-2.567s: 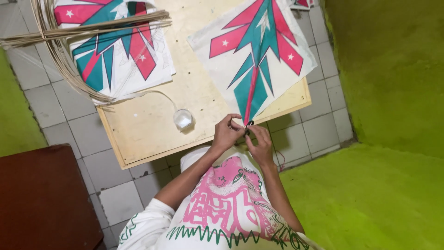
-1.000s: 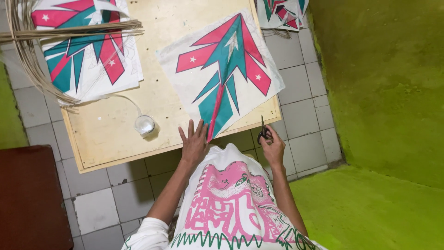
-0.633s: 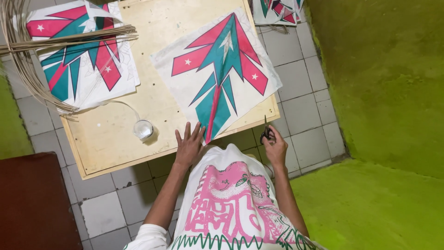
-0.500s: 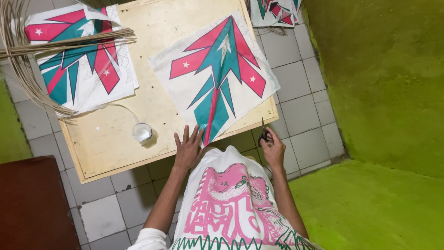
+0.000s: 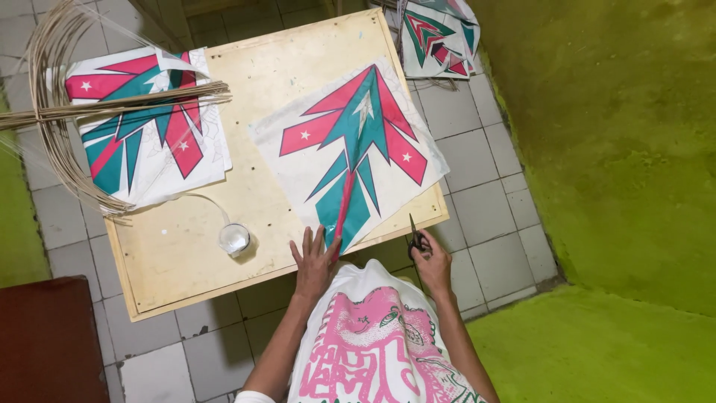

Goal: Attaching the bamboo frame to the kite paper by applying glue and folding the edges.

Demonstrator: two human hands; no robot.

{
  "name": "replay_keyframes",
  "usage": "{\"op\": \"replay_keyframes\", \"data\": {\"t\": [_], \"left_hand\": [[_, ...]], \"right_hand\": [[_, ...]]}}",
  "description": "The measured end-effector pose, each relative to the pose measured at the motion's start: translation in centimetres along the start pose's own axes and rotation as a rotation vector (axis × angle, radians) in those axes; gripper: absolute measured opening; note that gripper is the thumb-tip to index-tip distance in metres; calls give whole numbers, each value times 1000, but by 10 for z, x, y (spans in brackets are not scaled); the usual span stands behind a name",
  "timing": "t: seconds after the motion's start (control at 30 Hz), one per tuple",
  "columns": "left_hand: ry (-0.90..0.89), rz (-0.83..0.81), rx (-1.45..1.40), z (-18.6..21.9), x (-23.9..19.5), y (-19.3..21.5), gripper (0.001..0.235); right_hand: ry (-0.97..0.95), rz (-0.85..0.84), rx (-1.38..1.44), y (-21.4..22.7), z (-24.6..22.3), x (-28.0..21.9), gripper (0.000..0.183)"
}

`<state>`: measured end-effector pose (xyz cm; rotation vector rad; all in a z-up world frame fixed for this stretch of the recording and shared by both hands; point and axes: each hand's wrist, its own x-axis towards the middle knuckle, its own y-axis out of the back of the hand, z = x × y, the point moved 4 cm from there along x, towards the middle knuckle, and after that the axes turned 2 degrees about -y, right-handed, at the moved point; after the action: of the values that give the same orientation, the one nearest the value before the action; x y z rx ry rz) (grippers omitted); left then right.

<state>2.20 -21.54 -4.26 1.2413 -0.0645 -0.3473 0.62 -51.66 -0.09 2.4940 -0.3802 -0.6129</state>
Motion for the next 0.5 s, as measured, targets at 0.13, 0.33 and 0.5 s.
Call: {"op": "replay_keyframes", "data": {"t": [0.13,0.33,0.5], "left_hand": [[-23,53,17,-3,-1,-12,64],[-98,268,-1,-13,-2,-31,50],[-109,292,-18,-13,-3,-24,65]], "right_hand": [[-10,-6,0,-2,3,4,55],[-1,-11,9,-4,4,9,56],[-4,-4,-2,-4,-1,7,56]]}}
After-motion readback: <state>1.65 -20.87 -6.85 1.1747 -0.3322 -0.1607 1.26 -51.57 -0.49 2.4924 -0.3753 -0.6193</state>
